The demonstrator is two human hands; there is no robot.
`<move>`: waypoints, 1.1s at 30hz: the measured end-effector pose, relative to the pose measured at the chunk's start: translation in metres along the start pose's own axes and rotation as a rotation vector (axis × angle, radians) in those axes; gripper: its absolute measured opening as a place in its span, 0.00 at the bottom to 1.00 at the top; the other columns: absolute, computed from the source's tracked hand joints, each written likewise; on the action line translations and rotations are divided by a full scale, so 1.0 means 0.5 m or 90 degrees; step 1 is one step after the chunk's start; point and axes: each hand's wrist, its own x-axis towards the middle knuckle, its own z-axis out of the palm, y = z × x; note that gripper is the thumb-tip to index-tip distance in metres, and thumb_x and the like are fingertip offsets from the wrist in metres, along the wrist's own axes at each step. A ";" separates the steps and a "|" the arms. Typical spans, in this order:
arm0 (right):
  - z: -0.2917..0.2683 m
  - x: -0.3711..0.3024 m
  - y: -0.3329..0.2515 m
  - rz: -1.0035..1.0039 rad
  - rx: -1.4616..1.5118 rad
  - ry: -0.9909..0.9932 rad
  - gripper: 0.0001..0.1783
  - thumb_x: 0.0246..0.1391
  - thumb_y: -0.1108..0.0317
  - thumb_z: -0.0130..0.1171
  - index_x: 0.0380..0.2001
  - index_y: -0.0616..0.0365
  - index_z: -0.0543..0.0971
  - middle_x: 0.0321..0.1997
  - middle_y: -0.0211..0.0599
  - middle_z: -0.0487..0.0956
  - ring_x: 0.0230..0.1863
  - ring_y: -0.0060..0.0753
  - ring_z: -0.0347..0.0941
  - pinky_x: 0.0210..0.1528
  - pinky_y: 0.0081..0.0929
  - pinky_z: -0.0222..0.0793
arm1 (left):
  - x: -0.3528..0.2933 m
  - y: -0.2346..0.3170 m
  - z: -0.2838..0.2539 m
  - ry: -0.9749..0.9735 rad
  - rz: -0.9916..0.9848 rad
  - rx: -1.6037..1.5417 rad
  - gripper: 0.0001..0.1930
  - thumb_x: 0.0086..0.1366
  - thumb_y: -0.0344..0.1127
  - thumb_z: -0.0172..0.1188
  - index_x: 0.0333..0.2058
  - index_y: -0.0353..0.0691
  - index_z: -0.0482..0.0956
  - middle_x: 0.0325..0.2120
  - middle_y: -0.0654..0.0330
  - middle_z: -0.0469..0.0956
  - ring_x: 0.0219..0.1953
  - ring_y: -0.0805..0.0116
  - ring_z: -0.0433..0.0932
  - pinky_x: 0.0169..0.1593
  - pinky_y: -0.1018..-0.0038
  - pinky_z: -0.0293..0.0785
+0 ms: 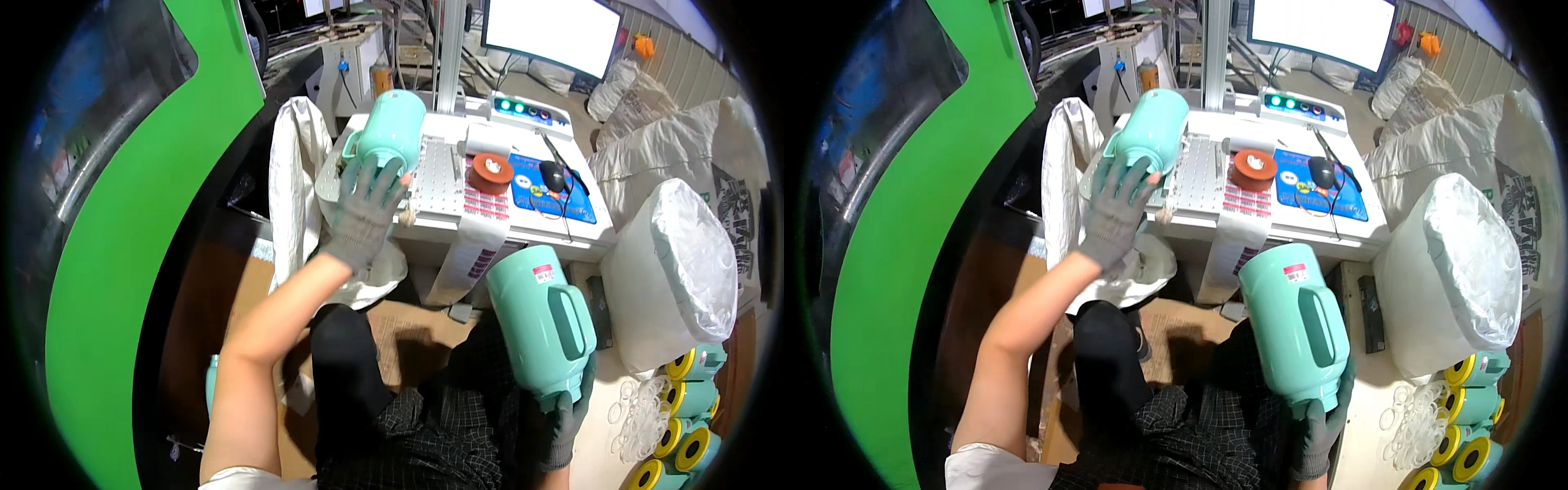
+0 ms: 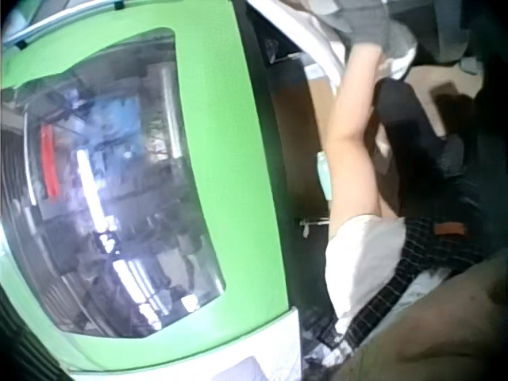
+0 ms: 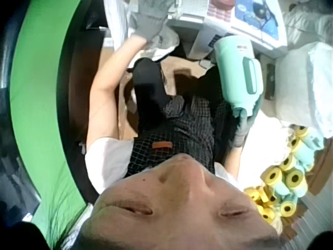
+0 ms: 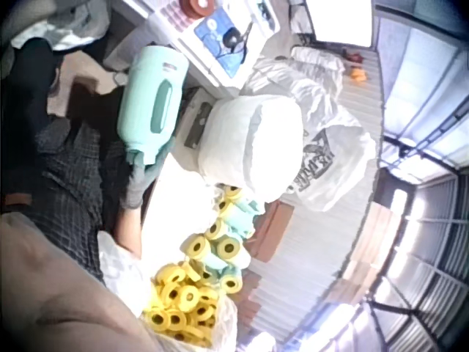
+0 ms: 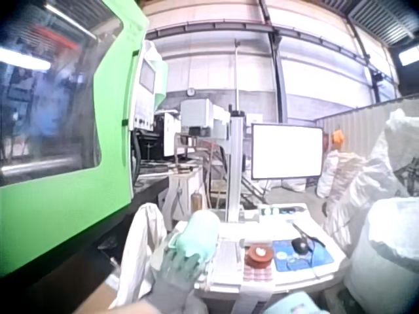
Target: The person sits on the floor and assembles teal plastic containers by inserting a clear plastic ring into the neck, applying a label, and screwing on a yellow lid. The person handles the containers one at a time, placing the finished units on a nearby table.
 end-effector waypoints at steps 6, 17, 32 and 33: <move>0.089 0.095 -0.018 -0.102 0.021 0.016 0.55 0.55 0.57 0.69 0.77 0.70 0.53 0.79 0.53 0.58 0.77 0.46 0.59 0.76 0.43 0.55 | 0.033 -0.106 0.071 0.050 0.085 0.010 0.40 0.51 0.36 0.72 0.65 0.49 0.69 0.66 0.56 0.68 0.67 0.45 0.66 0.65 0.46 0.68; 0.447 0.321 -0.076 -0.586 -0.501 -0.099 0.50 0.46 0.52 0.78 0.72 0.42 0.69 0.73 0.63 0.65 0.53 0.59 0.83 0.47 0.40 0.83 | -0.288 0.141 -0.427 0.034 -0.322 -0.661 0.49 0.42 0.52 0.86 0.61 0.42 0.73 0.51 0.55 0.81 0.49 0.54 0.79 0.49 0.59 0.74; 0.839 0.431 -0.018 -0.491 -0.800 -0.250 0.48 0.51 0.42 0.70 0.75 0.28 0.62 0.78 0.62 0.58 0.47 0.56 0.83 0.42 0.47 0.82 | -0.363 0.177 -0.369 -0.141 -0.369 -0.788 0.42 0.51 0.52 0.82 0.59 0.35 0.75 0.53 0.53 0.80 0.53 0.53 0.77 0.59 0.57 0.70; 0.834 0.430 -0.022 -0.476 -0.818 -0.262 0.49 0.51 0.42 0.69 0.75 0.28 0.61 0.78 0.62 0.57 0.47 0.57 0.83 0.42 0.48 0.82 | -0.361 0.178 -0.367 -0.152 -0.371 -0.796 0.42 0.51 0.52 0.81 0.59 0.36 0.75 0.54 0.53 0.79 0.54 0.52 0.76 0.60 0.56 0.70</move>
